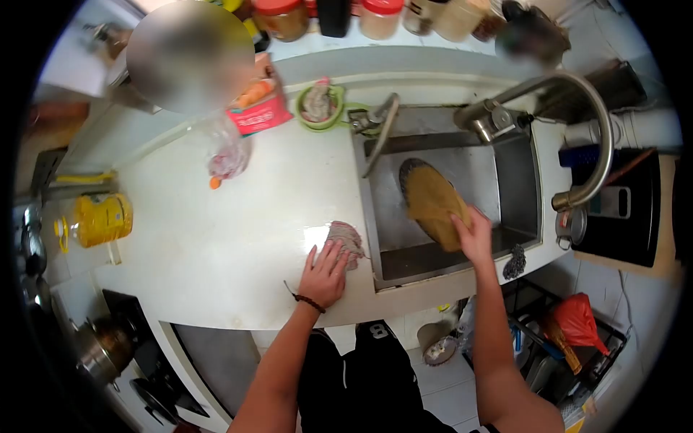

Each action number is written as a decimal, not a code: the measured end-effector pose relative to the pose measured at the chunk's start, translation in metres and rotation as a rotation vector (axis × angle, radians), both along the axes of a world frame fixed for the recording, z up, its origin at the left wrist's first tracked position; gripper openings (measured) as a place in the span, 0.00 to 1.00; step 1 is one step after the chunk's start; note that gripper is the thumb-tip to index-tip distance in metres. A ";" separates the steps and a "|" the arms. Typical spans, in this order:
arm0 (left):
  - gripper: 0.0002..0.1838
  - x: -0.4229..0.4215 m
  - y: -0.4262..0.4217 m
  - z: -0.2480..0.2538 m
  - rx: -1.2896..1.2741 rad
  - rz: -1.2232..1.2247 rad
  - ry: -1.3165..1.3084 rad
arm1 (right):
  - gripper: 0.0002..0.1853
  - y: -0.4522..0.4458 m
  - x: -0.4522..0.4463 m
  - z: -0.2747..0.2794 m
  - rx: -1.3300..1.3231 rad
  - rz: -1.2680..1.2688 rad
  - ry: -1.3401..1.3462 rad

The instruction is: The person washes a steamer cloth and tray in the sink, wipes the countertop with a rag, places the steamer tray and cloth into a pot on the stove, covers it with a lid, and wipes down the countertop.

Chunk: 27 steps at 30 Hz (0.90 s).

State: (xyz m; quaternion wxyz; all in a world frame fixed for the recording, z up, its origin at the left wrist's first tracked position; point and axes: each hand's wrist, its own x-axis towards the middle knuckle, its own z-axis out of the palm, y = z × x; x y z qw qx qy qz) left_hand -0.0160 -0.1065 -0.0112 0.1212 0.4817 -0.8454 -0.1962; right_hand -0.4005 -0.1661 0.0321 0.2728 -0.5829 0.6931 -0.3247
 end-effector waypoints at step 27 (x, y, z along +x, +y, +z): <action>0.27 0.012 0.013 -0.006 -0.078 -0.028 0.053 | 0.13 0.044 0.058 0.125 -0.084 0.022 0.395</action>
